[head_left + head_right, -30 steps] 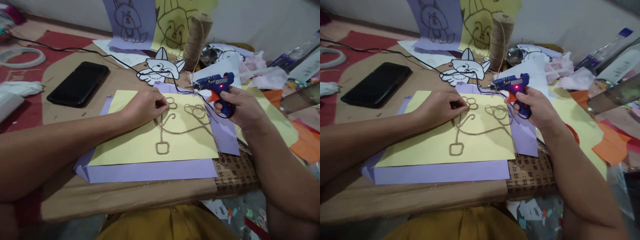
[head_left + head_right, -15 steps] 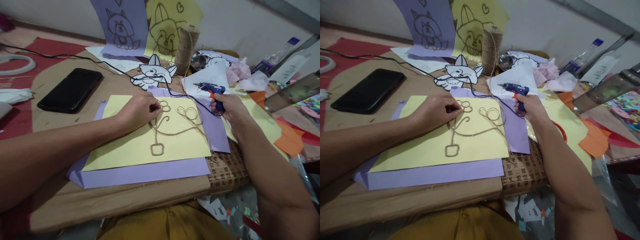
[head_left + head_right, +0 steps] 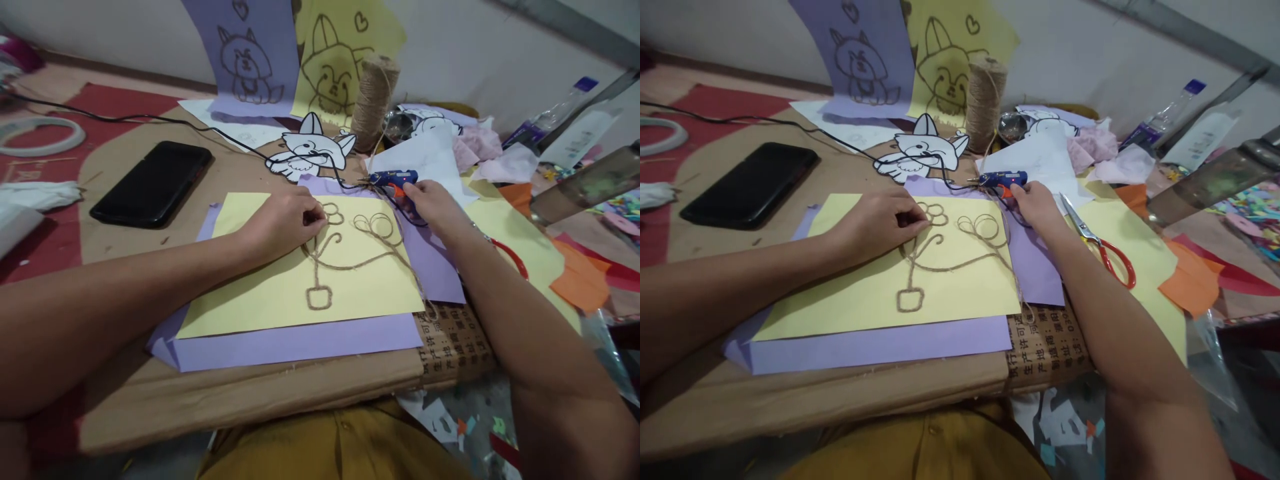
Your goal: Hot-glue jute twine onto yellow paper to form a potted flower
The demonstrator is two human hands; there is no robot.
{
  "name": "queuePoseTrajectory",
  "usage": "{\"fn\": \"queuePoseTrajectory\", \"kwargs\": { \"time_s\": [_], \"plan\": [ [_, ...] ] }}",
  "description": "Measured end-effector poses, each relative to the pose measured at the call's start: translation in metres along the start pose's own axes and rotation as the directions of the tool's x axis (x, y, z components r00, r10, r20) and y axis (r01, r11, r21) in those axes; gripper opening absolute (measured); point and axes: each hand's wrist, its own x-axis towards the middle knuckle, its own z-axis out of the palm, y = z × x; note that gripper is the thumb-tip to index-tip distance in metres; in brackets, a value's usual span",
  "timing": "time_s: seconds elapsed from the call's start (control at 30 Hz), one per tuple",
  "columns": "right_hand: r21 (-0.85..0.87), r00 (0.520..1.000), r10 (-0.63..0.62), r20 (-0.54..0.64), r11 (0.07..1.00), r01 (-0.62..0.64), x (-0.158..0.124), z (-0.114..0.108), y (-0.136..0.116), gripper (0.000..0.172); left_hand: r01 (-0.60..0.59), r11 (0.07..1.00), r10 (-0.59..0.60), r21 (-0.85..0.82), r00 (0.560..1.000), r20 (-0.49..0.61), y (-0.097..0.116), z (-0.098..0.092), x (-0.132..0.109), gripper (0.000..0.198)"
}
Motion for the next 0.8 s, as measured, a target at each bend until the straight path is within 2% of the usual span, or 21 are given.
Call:
{"fn": "queuePoseTrajectory", "kwargs": {
  "time_s": [0.07,0.13,0.2,0.27,0.33,0.4,0.57,0.8],
  "plan": [
    [-0.254,0.969,-0.195,-0.154,0.955,0.152,-0.003,-0.001,-0.001,0.019,-0.002,1.0,0.002,-0.004,1.0,0.012,0.001,-0.001,-0.001,0.015],
    [-0.334,0.895,-0.4,-0.196,0.885,0.323,-0.014,-0.001,-0.007,0.014,0.004,1.0,-0.004,-0.007,1.0,0.028,0.002,-0.003,-0.001,0.015],
    [-0.233,0.816,-0.567,-0.111,0.814,0.533,-0.03,0.002,-0.018,0.014,0.01,1.0,-0.01,0.001,0.999,0.035,0.003,-0.003,-0.002,0.015],
    [-0.107,0.716,-0.698,0.016,0.711,0.696,-0.045,0.009,-0.03,0.012,0.006,1.0,-0.006,0.018,1.0,0.027,0.004,-0.003,-0.002,0.014],
    [-0.033,0.62,-0.774,0.128,0.622,0.783,-0.055,0.019,-0.037,0.012,-0.008,0.999,0.007,0.034,1.0,0.016,0.004,-0.003,-0.003,0.014],
    [-0.016,0.565,-0.798,0.209,0.575,0.818,-0.058,0.028,-0.039,0.016,-0.021,0.999,0.02,0.047,1.0,0.015,0.004,-0.002,-0.004,0.015],
    [-0.028,0.534,-0.791,0.299,0.552,0.833,-0.056,0.039,-0.032,0.028,-0.028,0.998,0.027,0.058,0.999,0.028,0.003,-0.002,-0.004,0.015],
    [-0.061,0.517,-0.788,0.335,0.529,0.846,-0.056,0.041,-0.03,0.03,-0.026,0.998,0.024,0.063,0.999,0.042,0.004,-0.003,-0.002,0.015]
  ]
}}
